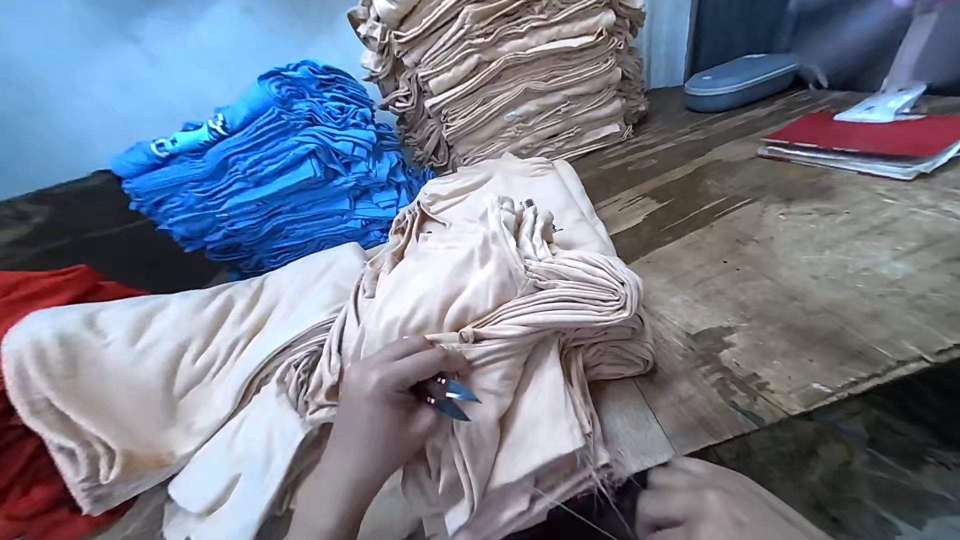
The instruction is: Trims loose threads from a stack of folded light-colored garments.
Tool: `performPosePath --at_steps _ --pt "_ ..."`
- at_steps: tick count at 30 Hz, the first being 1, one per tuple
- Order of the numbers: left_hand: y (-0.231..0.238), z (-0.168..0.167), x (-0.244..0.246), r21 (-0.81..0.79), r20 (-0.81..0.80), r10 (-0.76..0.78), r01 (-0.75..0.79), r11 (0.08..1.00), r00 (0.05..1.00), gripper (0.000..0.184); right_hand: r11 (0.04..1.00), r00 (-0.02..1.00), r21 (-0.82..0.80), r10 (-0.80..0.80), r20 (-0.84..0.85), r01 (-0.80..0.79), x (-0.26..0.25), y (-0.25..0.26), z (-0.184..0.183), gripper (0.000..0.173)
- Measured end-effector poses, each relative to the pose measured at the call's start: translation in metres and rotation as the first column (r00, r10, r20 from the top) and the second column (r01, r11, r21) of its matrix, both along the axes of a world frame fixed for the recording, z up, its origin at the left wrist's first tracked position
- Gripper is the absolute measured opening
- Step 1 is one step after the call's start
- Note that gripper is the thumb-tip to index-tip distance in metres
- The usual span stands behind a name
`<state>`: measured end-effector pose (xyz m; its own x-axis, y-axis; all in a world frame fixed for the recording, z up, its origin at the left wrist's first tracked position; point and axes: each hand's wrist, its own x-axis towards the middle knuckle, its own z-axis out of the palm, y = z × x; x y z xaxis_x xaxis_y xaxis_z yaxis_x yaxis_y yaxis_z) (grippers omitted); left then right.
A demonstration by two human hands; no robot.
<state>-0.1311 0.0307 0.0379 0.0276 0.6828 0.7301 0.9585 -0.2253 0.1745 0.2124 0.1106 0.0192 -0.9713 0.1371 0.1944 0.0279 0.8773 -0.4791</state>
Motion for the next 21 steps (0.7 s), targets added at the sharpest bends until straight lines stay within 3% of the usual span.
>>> performPosePath --at_steps 2,4,7,10,13,15,18,20,21 --pt "0.001 -0.001 0.015 -0.047 0.047 0.089 -0.087 0.995 0.995 0.016 0.997 0.991 -0.01 -0.069 0.114 0.07 0.007 0.0 0.004 0.028" --pt "-0.001 0.002 0.031 -0.118 0.044 0.219 -0.212 0.97 0.975 0.018 0.966 0.964 -0.024 -0.258 -0.068 0.257 0.001 -0.004 0.006 0.033" --pt "-0.002 0.005 0.059 -0.08 -0.045 0.309 -0.311 0.947 0.95 0.017 0.829 0.739 -0.055 -0.523 -0.425 0.556 -0.028 -0.012 0.0 0.029" --pt "-0.007 0.002 0.076 -0.085 -0.02 0.224 -0.225 0.971 0.974 0.029 0.808 0.628 -0.057 -0.498 -0.598 0.586 -0.057 -0.014 -0.019 0.037" --pt "-0.019 -0.002 0.082 -0.147 0.024 0.139 -0.134 0.98 0.99 0.034 0.83 0.517 -0.178 -0.481 -0.709 0.528 -0.072 -0.011 -0.043 0.009" --pt "-0.025 -0.003 0.08 -0.147 0.025 0.127 -0.122 0.982 0.992 0.029 0.895 0.617 -0.293 -0.444 -0.649 0.336 -0.061 -0.008 -0.04 0.005" --pt "-0.03 -0.003 0.078 -0.142 0.029 0.14 -0.134 0.981 0.99 0.03 0.948 0.948 -0.309 -0.17 -0.269 0.083 -0.025 0.002 -0.023 0.014" --pt "-0.031 0.0 0.081 -0.158 0.044 0.118 -0.11 0.981 0.992 0.034 0.952 0.981 -0.283 -0.156 -0.116 0.118 -0.016 0.004 -0.013 0.02" --pt "-0.031 0.002 0.084 -0.177 0.052 0.096 -0.085 0.981 0.994 0.038 0.933 0.945 -0.282 -0.278 -0.173 0.223 -0.018 0.002 -0.012 0.026"
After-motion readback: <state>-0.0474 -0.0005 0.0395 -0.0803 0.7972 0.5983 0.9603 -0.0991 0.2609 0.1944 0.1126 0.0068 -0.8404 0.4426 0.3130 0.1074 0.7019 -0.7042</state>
